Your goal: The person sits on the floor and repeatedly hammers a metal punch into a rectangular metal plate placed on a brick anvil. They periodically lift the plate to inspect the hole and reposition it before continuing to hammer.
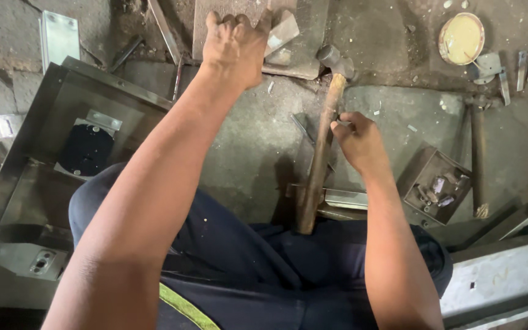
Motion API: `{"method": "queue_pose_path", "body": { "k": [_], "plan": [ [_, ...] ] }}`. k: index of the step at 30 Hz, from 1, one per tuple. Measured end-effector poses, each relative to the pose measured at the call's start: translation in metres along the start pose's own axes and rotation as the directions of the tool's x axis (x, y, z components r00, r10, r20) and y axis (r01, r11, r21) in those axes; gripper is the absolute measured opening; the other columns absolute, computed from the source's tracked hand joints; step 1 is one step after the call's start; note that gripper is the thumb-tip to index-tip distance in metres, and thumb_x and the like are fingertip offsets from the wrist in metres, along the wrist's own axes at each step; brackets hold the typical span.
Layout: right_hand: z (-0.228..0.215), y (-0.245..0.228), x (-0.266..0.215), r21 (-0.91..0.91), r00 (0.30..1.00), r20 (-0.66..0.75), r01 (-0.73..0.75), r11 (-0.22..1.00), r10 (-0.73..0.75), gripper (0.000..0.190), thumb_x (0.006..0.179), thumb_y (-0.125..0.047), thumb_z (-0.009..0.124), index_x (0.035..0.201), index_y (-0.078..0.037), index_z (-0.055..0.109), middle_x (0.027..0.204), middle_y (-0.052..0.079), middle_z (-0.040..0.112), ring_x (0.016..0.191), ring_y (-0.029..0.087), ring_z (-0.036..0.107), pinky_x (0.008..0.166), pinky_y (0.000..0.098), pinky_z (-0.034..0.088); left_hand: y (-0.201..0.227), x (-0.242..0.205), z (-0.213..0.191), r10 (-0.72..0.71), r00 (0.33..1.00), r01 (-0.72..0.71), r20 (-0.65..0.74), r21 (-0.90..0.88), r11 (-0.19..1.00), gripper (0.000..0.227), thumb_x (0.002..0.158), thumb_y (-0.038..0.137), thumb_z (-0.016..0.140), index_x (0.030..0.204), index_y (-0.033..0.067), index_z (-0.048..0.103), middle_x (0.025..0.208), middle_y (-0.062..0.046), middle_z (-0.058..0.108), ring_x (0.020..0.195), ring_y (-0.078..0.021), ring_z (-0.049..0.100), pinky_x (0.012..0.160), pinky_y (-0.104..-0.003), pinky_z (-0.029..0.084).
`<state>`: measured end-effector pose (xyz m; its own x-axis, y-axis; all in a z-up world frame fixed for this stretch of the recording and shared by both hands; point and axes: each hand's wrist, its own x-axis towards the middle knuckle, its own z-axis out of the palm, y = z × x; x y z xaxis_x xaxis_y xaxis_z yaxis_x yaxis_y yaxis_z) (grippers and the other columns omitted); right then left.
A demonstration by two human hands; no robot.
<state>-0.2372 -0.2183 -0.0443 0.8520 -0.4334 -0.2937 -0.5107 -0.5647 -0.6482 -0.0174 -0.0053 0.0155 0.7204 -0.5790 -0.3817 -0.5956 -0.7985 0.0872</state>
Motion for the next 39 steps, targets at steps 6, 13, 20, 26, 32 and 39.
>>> {"method": "queue_pose_path", "body": {
  "k": [6, 13, 20, 26, 32, 39],
  "plan": [
    [0.002, -0.006, -0.002, -0.083, 0.998, -0.055, -0.024, 0.996, 0.020, 0.049, 0.088, -0.038, 0.073, 0.119, 0.001, 0.070, 0.090, 0.019, 0.071, 0.083, 0.032, 0.069, 0.076, 0.0405, 0.052, 0.001, 0.007, 0.020, 0.064, 0.990, -0.051, -0.128, 0.106, 0.993, 0.049, 0.084, 0.014, 0.075, 0.130, 0.0039, 0.063, 0.125, -0.019, 0.064, 0.116, -0.0323, 0.063, 0.109, -0.055, 0.037],
    [0.005, -0.012, -0.002, -0.046, 0.998, -0.038, -0.043, 0.998, 0.041, 0.050, 0.088, -0.037, 0.073, 0.119, 0.001, 0.069, 0.089, 0.020, 0.072, 0.084, 0.033, 0.071, 0.077, 0.0411, 0.053, -0.004, 0.010, 0.019, 0.011, 0.998, -0.021, -0.057, -0.173, 0.985, 0.041, 0.080, 0.009, 0.072, 0.120, 0.0045, 0.065, 0.099, -0.016, 0.069, 0.096, -0.0325, 0.066, 0.098, -0.051, 0.046],
    [0.007, -0.014, 0.001, -0.160, 0.941, -0.276, 0.157, 0.975, -0.197, 0.039, 0.091, -0.029, 0.075, 0.120, -0.003, 0.072, 0.096, 0.017, 0.074, 0.083, 0.029, 0.071, 0.076, 0.0400, 0.054, -0.009, -0.001, -0.004, -0.032, 0.998, 0.042, 0.047, -0.228, 0.973, 0.037, 0.089, 0.010, 0.064, 0.125, 0.0013, 0.064, 0.095, -0.017, 0.072, 0.082, -0.0293, 0.074, 0.073, -0.044, 0.063],
    [0.049, -0.062, 0.045, -0.252, 0.874, -0.200, 0.391, 0.885, -0.443, 0.040, 0.093, -0.028, 0.076, 0.128, -0.011, 0.069, 0.093, 0.010, 0.075, 0.090, 0.031, 0.070, 0.078, 0.0434, 0.055, -0.018, -0.066, -0.007, -0.089, 0.967, -0.002, -0.240, -0.355, 0.935, 0.079, 0.090, 0.041, 0.075, 0.138, -0.0141, 0.046, 0.097, -0.027, 0.072, 0.089, -0.0401, 0.073, 0.077, -0.045, 0.059],
    [0.068, -0.085, 0.085, -0.490, 0.893, -0.125, 0.322, 0.810, -0.431, 0.044, 0.085, -0.034, 0.083, 0.119, -0.010, 0.070, 0.097, 0.014, 0.075, 0.091, 0.036, 0.068, 0.074, 0.0487, 0.053, -0.028, -0.077, -0.018, -0.019, 0.941, -0.083, -0.337, -0.286, 0.955, 0.052, 0.082, 0.042, 0.081, 0.107, -0.0004, 0.064, 0.087, -0.023, 0.072, 0.087, -0.0413, 0.071, 0.076, -0.048, 0.056],
    [0.047, -0.096, 0.086, -0.021, 0.761, -0.180, 0.630, 0.776, -0.623, 0.042, 0.088, 0.002, 0.078, 0.127, -0.008, 0.069, 0.113, 0.015, 0.075, 0.093, 0.026, 0.075, 0.080, 0.0355, 0.059, -0.024, -0.069, -0.021, -0.036, 0.984, -0.028, -0.175, -0.350, 0.936, 0.038, 0.085, 0.035, 0.078, 0.107, 0.0058, 0.068, 0.085, -0.018, 0.074, 0.084, -0.0365, 0.072, 0.075, -0.048, 0.055]
  ]
}}
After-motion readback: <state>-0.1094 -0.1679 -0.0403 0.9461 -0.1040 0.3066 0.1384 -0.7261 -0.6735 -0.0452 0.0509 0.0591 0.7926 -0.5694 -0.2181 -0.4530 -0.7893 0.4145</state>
